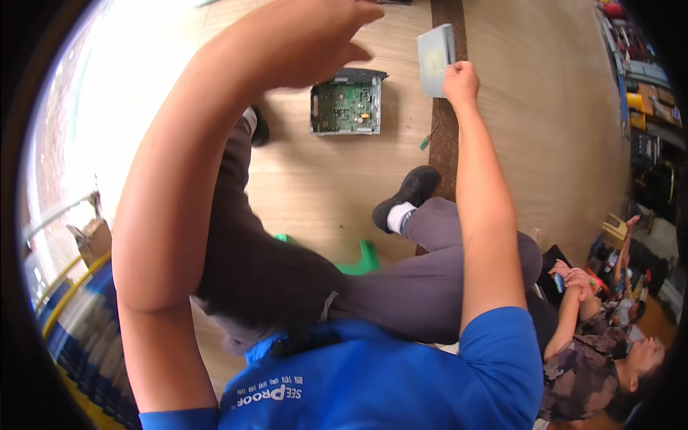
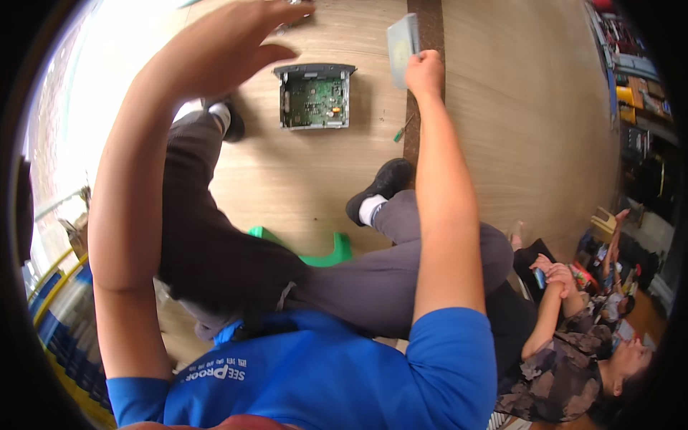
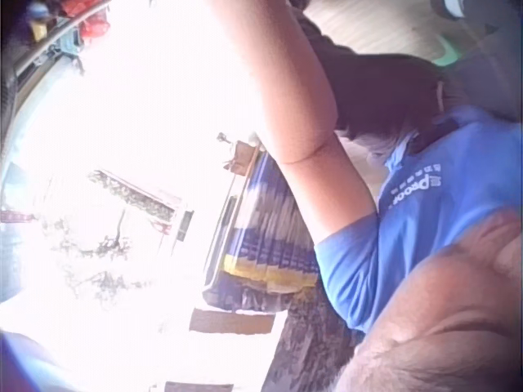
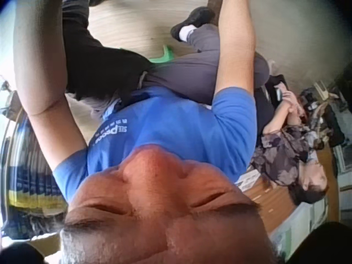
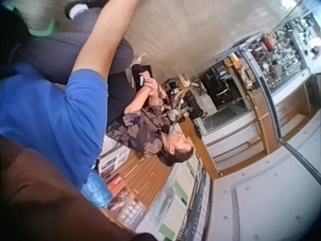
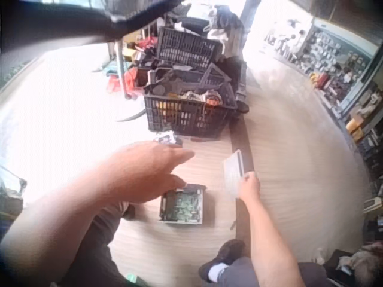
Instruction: The person assembles an electronic device by placing a circuit board into a metal housing and then fitting a metal cover onto the top.
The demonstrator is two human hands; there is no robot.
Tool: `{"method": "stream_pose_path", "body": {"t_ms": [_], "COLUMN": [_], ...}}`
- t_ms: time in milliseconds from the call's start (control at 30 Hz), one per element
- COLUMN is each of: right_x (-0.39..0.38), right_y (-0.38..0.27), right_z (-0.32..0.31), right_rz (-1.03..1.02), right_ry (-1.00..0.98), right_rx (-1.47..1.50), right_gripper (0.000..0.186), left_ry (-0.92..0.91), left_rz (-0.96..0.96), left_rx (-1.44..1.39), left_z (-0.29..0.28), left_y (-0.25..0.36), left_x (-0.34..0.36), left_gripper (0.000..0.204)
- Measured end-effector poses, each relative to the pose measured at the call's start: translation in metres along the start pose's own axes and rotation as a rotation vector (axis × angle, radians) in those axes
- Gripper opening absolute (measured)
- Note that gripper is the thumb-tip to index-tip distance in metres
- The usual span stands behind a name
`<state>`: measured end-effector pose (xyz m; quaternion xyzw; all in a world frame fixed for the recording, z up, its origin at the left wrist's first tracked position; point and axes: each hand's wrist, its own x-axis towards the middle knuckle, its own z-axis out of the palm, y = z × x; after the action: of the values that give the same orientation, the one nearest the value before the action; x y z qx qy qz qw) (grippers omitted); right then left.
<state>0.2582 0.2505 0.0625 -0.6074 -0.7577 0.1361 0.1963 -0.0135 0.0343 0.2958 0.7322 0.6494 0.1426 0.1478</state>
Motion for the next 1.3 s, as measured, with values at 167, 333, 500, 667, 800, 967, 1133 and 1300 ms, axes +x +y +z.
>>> {"method": "stream_pose_path", "body": {"t_ms": [167,333,500,667,800,967,1133,1300], "right_x": [-0.054,-0.078,-0.141,-0.145,-0.147,-0.177,-0.218,-0.187], "right_y": [-0.099,-0.152,-0.184,-0.137,-0.094,-0.043,-0.049,-0.032], "right_z": [-0.053,-0.117,-0.143,-0.114,-0.091,-0.011,0.055,0.082], "right_rz": [0.443,0.154,-0.132,0.203,0.360,0.377,0.462,0.285], "right_ry": [-0.198,-0.335,-0.418,-0.446,-0.428,-0.573,-0.569,-0.381], "right_rx": [1.448,1.815,1.780,1.878,1.594,1.178,0.809,0.251], "right_gripper": [0.026,0.031,0.053,0.027,0.019,0.033,0.021,0.029], "left_ry": [0.051,0.344,0.662,0.637,0.383,0.224,0.057,0.069], "left_rz": [-0.089,-0.310,-0.270,-0.319,-0.436,-0.729,-1.079,-1.113], "left_rx": [0.071,-0.289,-1.146,-1.183,-1.006,-0.917,-0.685,-0.557], "left_z": [0.001,0.024,0.029,0.033,0.079,0.193,0.297,0.299], "left_y": [-0.014,-0.014,-0.001,-0.010,-0.064,-0.065,-0.097,-0.065], "left_x": [-0.001,0.020,0.010,-0.005,-0.020,-0.025,-0.060,-0.028], "left_gripper": [0.027,0.044,0.032,0.048,0.049,0.043,0.033,0.030]}}
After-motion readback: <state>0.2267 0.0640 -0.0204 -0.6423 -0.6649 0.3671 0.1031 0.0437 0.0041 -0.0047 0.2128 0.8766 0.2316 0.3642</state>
